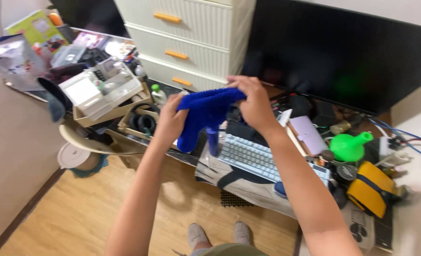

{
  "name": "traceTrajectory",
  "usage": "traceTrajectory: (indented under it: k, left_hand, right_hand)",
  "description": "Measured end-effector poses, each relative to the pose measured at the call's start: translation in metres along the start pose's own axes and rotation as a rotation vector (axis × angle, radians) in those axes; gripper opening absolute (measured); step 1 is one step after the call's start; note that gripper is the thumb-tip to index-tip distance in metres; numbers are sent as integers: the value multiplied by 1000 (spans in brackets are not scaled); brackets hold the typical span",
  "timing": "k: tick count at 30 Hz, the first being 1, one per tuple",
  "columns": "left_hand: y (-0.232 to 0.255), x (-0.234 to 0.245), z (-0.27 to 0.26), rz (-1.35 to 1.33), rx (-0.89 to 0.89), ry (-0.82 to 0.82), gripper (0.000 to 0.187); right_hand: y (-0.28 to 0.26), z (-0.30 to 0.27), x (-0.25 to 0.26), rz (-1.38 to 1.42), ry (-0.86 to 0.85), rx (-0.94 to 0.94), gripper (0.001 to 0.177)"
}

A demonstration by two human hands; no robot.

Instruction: Wiping down the top of a plastic three-drawer storage unit with a blue cloth and then organizing small items into an organizer bin on a desk.

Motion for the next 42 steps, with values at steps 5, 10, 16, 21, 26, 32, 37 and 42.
traceTrajectory:
  k: [5,10,16,21,26,32,37,42]
  left_hand:
    - [-45,72,0,-355,512,75,28]
    - [-83,115,-7,-710,903,320,23]
    - [-87,126,-17,-840,996,325,23]
    - [-108,131,-24,-783,1006,303,28]
    - [-90,112,-10,-542,836,-417,45]
    - [-139,109,-11,-795,929,-242,50]
    - [-173,107,38,-1342,906,295,38]
    - [-202,76,87,-1302,802,300,35]
  right_hand:
    - [25,24,-63,260,-74,-241,26]
    - [36,45,-114,546,-127,-415,18]
    - [38,43,-160,1173,-145,-730,16]
    - [55,45,-190,1426,-58,-978,21]
    - [69,56,-189,1525,-11,-1086,24]
    - [88,92,-179,1258,-73,-785,24]
    - [63,133,-186,866,-215,-422,45]
    - [36,153,-218,728,-634,-555,59]
Point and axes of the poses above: each hand's wrist, its own z-axis towards the middle knuckle, its own x-axis out of the back of the hand, y = z × x, the point moved 6 cm from there along z, towards the middle knuckle, and after that the axes turned 7 degrees about -x, right-handed, at the moved point
